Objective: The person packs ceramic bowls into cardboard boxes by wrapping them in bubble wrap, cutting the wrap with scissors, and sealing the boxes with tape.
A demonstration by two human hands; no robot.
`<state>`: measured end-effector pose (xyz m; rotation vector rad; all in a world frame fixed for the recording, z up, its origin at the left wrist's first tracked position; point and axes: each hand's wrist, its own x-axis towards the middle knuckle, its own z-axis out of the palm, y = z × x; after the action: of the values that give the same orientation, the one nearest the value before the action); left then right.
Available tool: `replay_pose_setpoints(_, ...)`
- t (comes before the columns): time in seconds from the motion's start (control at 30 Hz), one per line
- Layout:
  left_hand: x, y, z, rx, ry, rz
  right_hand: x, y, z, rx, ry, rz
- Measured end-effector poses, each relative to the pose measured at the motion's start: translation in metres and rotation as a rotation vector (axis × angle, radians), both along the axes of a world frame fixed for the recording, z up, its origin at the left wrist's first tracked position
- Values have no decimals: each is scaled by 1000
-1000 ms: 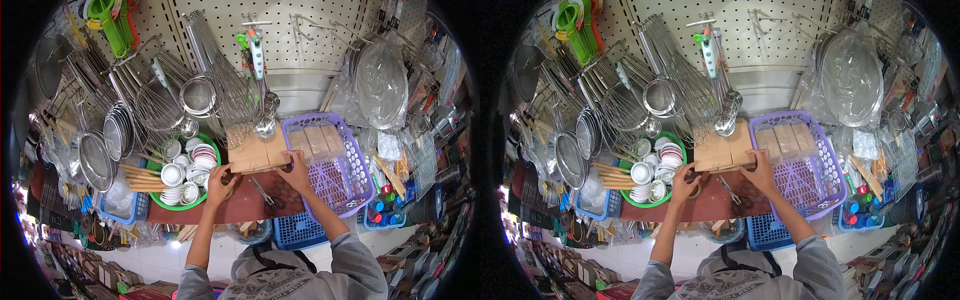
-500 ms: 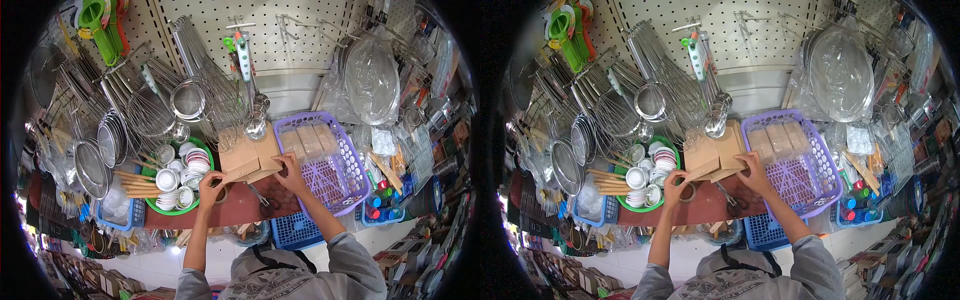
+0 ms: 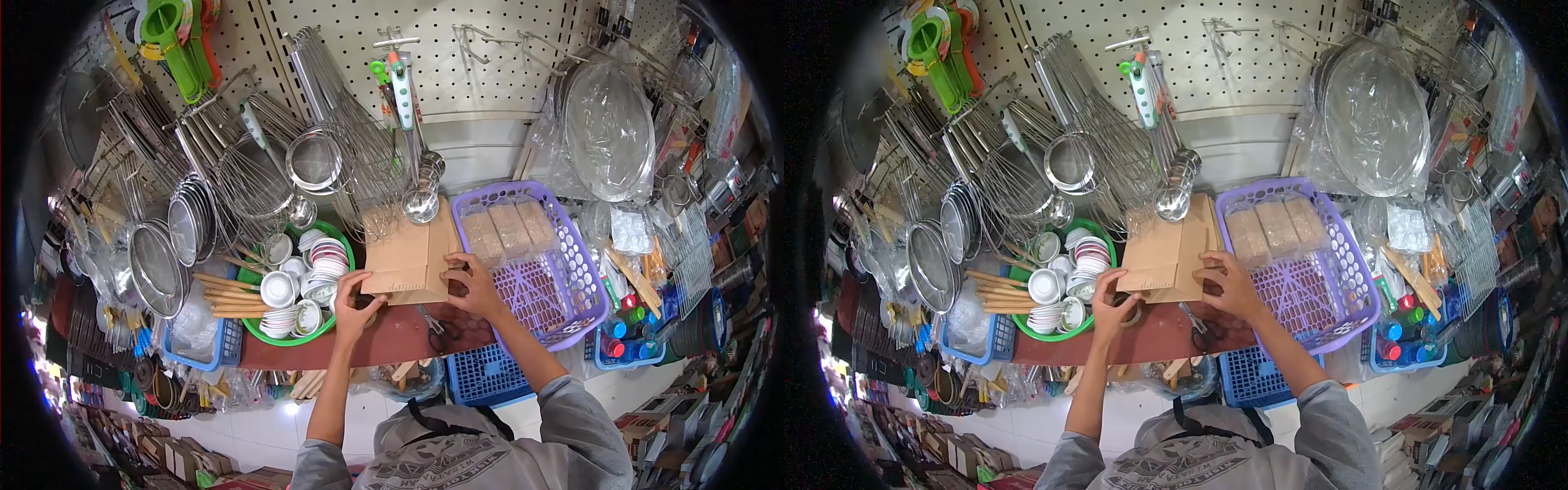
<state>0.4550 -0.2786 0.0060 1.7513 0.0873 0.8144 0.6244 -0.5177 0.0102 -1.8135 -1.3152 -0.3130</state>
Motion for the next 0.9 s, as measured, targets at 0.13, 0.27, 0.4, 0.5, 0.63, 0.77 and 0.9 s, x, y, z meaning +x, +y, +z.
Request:
replay_pose_setpoints(0.13, -3, -18, 2, -161, -30, 23, -11, -4, 22, -2, 44, 76)
replay_pose_setpoints(0.27, -10, -23, 11, -20, -14, 84, -9, 0, 17, 189, 213, 190)
replay_pose_setpoints(0.4, -19, -31, 16, 47, 1, 121, -18, 8, 1, 283, 665, 164)
replay_pose_setpoints(0.5, -26, -38, 19, 160, -3, 128, -23, 13, -2, 285, 870, 128)
replay_pose_setpoints(0.63, -31, -46, 17, 279, 16, 121, -21, 17, -14, 275, 1019, 150)
replay_pose_setpoints(0.77, -39, -48, 8, 372, 65, 70, -19, 12, -11, 298, 1252, 250)
replay_pose_setpoints(0.9, -39, -60, 10, -16, 14, -43, -29, 6, -1, 331, 1251, 331)
